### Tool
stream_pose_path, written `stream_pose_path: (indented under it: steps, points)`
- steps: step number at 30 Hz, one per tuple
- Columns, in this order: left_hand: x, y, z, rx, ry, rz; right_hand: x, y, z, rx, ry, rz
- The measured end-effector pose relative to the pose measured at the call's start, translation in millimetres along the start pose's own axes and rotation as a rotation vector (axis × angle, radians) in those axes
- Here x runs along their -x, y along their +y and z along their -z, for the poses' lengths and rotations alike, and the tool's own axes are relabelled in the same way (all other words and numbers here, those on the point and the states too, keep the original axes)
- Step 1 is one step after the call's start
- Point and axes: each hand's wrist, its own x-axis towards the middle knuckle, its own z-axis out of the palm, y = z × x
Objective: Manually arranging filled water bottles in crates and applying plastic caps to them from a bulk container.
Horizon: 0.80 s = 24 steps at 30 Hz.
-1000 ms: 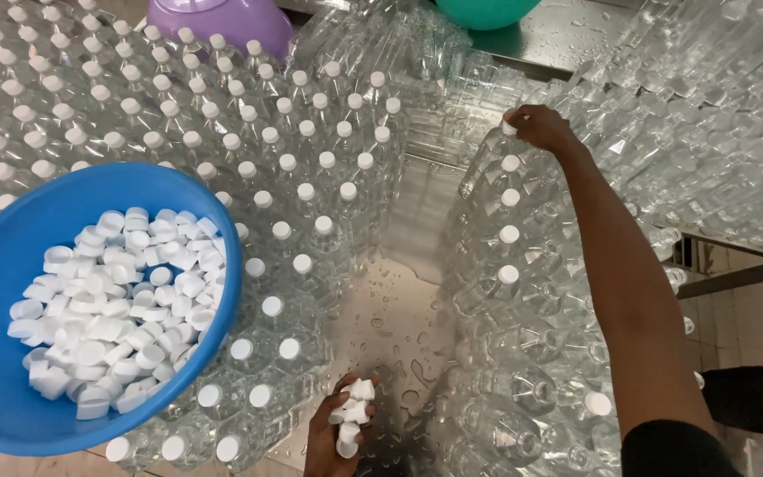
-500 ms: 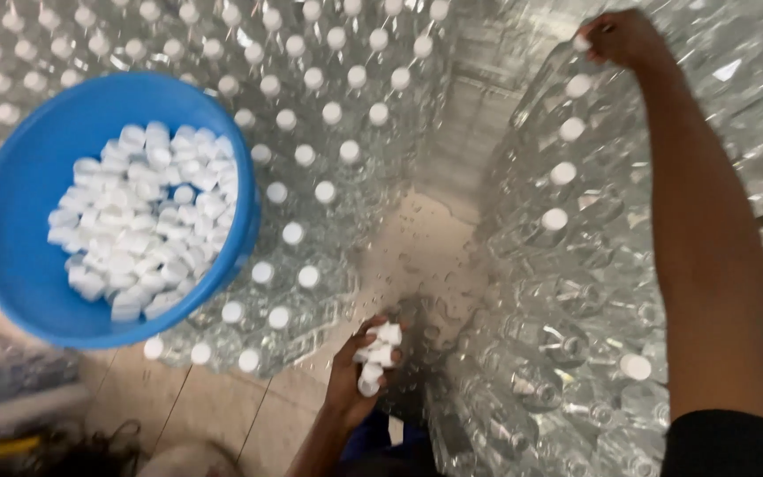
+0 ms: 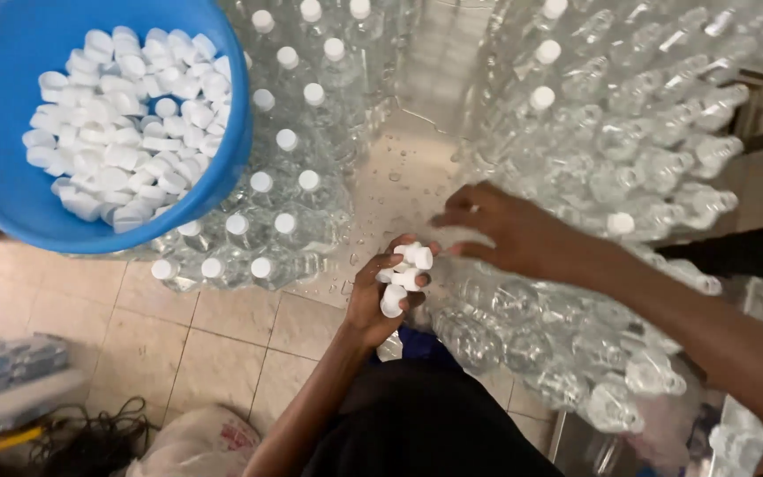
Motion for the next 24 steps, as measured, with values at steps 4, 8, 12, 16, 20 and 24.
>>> stream_pose_path:
  steps: [4,8,12,16,20,24]
  points:
    - [-2.0,-8.4,15.7,0.027,-0.081,0.089,34.9,-31.5,-56.8,0.081,0.087,0.137]
    - [14.0,-5.5,11.5,-0.005,-0.153,0.17,48.4,-63.7,-69.7,0.124,0.142,0.086]
    - [27.0,-11.1,13.5,-0.037,-0.121,0.242,73.7,-103.4,-64.4,-0.053,0.18,-0.096]
    - [45.7,-11.5,20.7,-0.064,-0.11,0.255,120.2,-99.9,-73.9,0.024,0.229,-0.305]
    - [49.2,-16.8,47.1,-0.085,-0.075,0.273,157.8,-71.8,-104.1,0.224,0.06,-0.442]
    - [56.7,-16.8,56.4,-0.106,-0.078,0.281,161.1,-67.8,-115.0,0.279,-0.037,-0.518]
